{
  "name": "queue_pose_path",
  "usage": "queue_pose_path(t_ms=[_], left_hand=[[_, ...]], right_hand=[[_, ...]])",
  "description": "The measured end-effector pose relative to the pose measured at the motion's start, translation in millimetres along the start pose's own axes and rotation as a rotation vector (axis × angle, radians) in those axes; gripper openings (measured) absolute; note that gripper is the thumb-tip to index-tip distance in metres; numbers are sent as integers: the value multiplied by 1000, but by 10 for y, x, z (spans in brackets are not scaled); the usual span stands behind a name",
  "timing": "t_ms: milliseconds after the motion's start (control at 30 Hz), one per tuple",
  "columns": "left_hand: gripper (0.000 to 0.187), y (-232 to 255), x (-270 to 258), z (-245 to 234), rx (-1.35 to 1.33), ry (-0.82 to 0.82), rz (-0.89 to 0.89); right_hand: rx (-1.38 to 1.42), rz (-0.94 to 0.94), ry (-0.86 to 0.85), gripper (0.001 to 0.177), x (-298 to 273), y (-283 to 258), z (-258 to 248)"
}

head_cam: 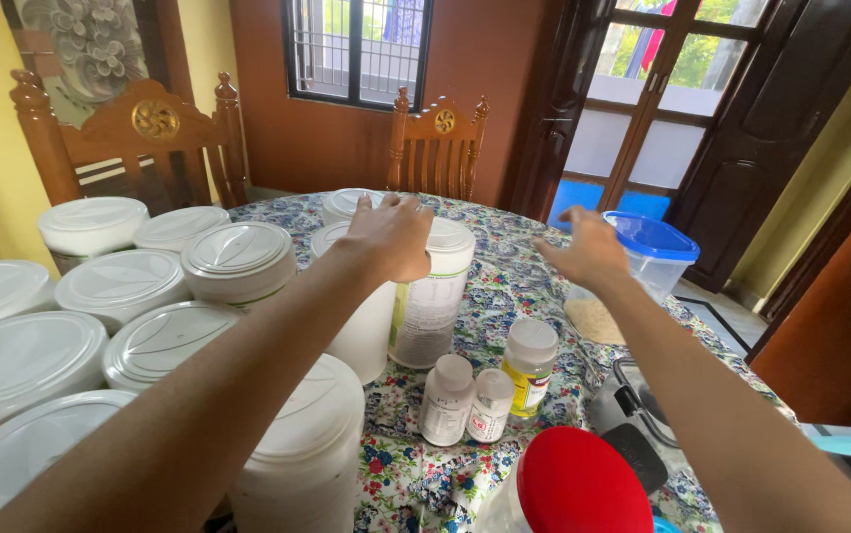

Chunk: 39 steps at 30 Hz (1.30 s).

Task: The person wipes multiple plastic containers and lids with a teal cloth on a floral tablecloth. They open and close some containers, spray one with a pink spray bottle, and wipe the exterior surfaces before placing them back on the table.

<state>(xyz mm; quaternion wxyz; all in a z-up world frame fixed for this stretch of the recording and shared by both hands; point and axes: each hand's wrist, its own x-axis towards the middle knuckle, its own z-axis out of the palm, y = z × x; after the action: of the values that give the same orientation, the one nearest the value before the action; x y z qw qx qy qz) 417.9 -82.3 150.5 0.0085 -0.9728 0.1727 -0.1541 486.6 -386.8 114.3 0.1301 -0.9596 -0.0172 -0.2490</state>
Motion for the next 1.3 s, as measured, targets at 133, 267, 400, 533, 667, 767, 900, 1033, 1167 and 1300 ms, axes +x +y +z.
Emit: queue_pose_path(t_ms=[133, 267, 400, 533, 667, 767, 900, 1033, 1167, 1300], left_hand=[[61, 97, -15, -46, 91, 125, 104], [50, 168, 40, -73, 138, 264, 192], [46, 254, 81, -22, 137, 317, 225], [45, 310, 84, 16, 147, 360, 275], [46, 316, 17, 8, 171, 406, 313], [44, 311, -43, -96, 183, 412, 317], [43, 297, -202, -329, 186, 425, 295], [42, 327, -407, -595, 149, 439, 256], [53, 347, -648, -856, 97, 493, 225], [62, 336, -912, -1085, -18, 518, 214]], right_hand=[[-379, 156, -36, 97, 101, 809, 61], [-412, 168, 1, 108, 100, 1250, 201], [-385, 175, 106, 71, 49, 1275, 328], [-395, 95, 250, 37, 11, 1165, 273], [-303, 0, 323, 38, -146, 1054, 152], [-282, -50, 363, 35, -215, 913, -62], [-212, -206, 429, 34, -386, 609, -524], [-181, -323, 452, 32, -596, 174, -1102], [-129, -409, 478, 33, -885, -281, -1682], [-88, -582, 528, 36, -1250, -620, -2250]])
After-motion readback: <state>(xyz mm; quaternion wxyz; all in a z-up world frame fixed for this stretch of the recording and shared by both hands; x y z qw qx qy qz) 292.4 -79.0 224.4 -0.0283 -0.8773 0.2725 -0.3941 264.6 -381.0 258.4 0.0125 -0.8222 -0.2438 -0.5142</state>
